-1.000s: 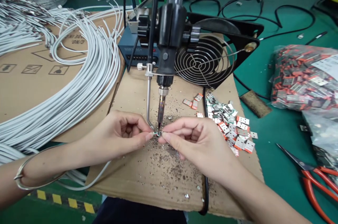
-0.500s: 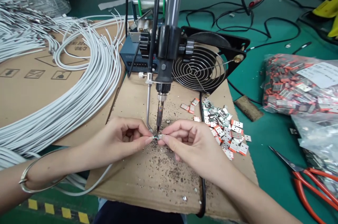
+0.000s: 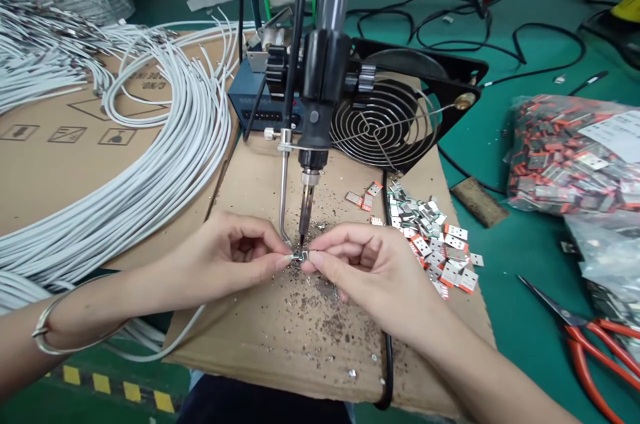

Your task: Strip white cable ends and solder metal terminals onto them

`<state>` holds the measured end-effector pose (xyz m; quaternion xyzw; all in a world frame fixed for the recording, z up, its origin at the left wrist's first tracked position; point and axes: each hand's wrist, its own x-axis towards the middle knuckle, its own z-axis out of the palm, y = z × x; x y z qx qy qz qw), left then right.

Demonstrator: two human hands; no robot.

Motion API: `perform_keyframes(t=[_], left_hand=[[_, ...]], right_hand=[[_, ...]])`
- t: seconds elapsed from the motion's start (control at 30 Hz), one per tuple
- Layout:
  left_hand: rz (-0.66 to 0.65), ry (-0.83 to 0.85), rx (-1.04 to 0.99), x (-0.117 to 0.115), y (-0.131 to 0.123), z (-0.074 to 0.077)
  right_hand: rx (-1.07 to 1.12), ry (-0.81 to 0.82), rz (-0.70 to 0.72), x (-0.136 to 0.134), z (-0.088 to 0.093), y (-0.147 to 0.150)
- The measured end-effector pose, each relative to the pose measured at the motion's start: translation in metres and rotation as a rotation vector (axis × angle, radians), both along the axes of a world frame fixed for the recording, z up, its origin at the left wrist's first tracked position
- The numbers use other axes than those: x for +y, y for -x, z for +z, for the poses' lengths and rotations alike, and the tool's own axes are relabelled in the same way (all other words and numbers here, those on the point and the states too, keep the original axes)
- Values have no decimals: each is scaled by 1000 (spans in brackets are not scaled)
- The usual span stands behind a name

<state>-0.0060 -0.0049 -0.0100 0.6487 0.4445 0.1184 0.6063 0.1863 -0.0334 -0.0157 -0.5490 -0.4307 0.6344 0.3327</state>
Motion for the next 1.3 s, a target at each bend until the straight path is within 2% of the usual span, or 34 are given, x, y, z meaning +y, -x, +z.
perform_keyframes(t=[0.6, 1.03, 1.13, 1.23, 1.3], left_hand=[[-32, -9, -10, 2, 1, 3], [-58, -132, 73, -2, 1, 1], [-92, -148, 66, -6, 2, 4], [-143, -166, 40, -11, 3, 7], [-159, -186, 40, -13, 3, 7]], right_hand=[[23, -46, 40, -1, -4, -4], [-60, -26, 6, 2, 3, 4], [-43, -25, 71, 0, 2, 0], [-51, 30, 233, -5, -1, -6], [-142, -36, 310, -10, -1, -9]])
